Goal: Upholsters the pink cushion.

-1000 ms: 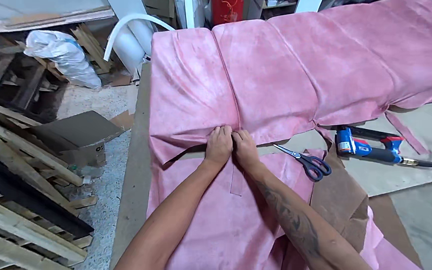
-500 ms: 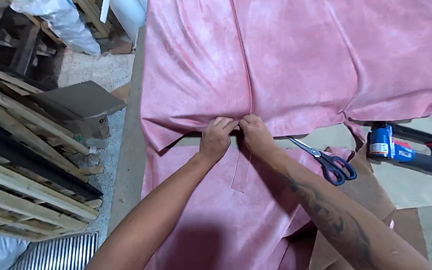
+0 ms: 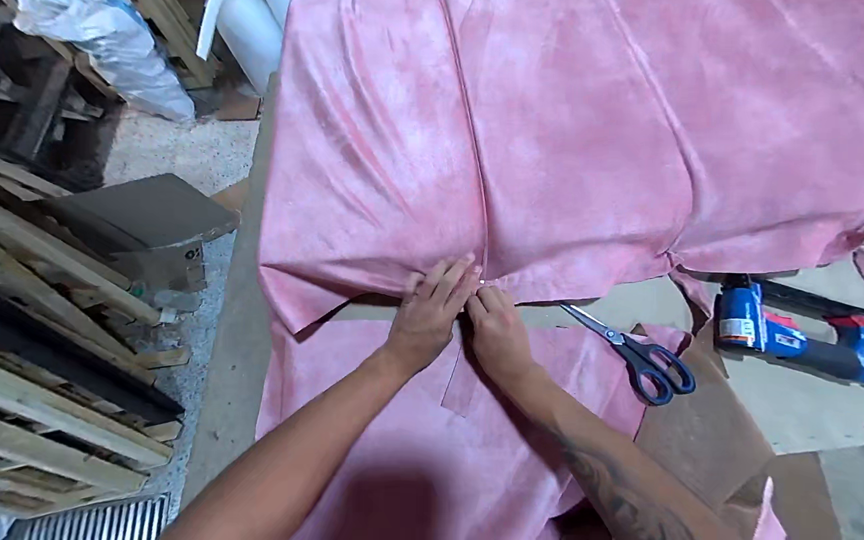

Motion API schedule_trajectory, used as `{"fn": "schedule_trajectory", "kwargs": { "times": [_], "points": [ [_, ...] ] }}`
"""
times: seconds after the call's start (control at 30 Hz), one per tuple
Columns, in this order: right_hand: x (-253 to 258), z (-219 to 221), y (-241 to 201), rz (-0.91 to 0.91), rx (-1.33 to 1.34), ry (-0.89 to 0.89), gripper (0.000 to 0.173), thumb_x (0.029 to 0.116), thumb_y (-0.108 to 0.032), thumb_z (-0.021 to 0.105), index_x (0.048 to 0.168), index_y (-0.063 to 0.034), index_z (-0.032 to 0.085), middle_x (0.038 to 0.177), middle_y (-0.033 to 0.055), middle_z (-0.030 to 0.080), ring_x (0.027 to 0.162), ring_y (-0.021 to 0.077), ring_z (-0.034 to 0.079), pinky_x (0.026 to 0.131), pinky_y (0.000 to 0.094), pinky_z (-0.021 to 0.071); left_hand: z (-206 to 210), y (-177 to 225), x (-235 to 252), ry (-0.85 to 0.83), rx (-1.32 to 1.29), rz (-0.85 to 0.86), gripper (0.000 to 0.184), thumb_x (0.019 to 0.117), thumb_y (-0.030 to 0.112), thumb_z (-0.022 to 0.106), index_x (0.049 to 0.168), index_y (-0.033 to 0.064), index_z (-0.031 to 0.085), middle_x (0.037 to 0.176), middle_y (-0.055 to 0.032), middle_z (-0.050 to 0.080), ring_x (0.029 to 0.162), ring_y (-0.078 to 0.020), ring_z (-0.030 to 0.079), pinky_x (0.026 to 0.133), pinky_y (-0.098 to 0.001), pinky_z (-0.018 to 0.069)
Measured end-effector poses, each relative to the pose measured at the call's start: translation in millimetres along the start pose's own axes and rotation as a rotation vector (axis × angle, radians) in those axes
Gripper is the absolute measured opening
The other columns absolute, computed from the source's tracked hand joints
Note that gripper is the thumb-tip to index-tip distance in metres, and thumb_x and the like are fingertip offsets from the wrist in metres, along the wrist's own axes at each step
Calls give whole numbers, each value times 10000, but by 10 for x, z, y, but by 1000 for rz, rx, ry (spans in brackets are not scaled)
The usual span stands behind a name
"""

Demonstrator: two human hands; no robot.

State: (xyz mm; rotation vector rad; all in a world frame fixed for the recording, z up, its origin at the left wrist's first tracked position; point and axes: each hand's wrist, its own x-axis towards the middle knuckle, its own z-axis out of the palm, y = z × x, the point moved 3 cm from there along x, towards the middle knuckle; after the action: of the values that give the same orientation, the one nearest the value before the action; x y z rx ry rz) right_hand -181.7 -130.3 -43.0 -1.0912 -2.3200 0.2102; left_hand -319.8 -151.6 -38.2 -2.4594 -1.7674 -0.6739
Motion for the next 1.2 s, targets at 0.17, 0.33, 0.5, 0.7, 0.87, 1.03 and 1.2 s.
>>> {"fn": "schedule_trajectory", "kwargs": {
  "times": [0.17,0.33,0.5,0.7,0.87,1.03,1.2],
  "points": [
    [-79,-9,-57,20,-15,-43,164,946,7,586,1019,9,733,987,150,689,964,324,657,850,460,546,40,-114,-13,-209,37,117,519,1025,178,399,1533,150,506,1650,25,386,1564,-183,256,1266,-617,119],
    [-31,-584,41,102,82,-193,174,969,-62,616,1069,-81,758,1005,78,726,946,242,706,825,434,600,16,-116,30,-263,-69,144,495,1038,184,358,1480,107,565,1570,-23,505,1503,-155,389,1293,-493,180],
    [-926,-2494,1762,709,-389,-287,724,873,-74,686,1531,-27,389,1409,408,458,1253,625,489,958,800,405,52,17,-114,-268,-139,64,503,1074,279,321,1507,148,541,1563,11,514,1485,-126,412,1256,-365,273],
    [-1449,-2666,2941,661,-541,-595,874,726,-116,899,1499,-107,492,1355,398,497,1185,616,533,878,795,461,32,18,-147,-262,-120,65,533,1076,320,294,1532,142,506,1605,15,457,1508,-123,371,1264,-357,243],
    [-915,-2741,2393,808,-210,-584,516,757,-64,654,1272,-87,626,800,176,642,643,337,608,541,573,477,11,46,-191,-237,-144,41,525,1085,316,290,1516,130,525,1585,-3,485,1491,-140,405,1258,-373,263],
    [-366,-2254,249,989,413,-310,479,1039,-507,479,1121,-62,637,676,109,666,553,283,690,541,485,635,28,65,-231,-228,-168,12,524,1082,296,276,1503,127,540,1573,1,502,1485,-141,416,1252,-366,282],
    [27,-1213,-465,1009,478,-339,587,1018,-637,476,1068,-80,653,663,126,666,498,273,660,480,480,599,-40,66,-253,-283,-176,-2,513,1076,287,288,1491,151,558,1561,16,517,1473,-141,433,1243,-367,301]
  ]
}}
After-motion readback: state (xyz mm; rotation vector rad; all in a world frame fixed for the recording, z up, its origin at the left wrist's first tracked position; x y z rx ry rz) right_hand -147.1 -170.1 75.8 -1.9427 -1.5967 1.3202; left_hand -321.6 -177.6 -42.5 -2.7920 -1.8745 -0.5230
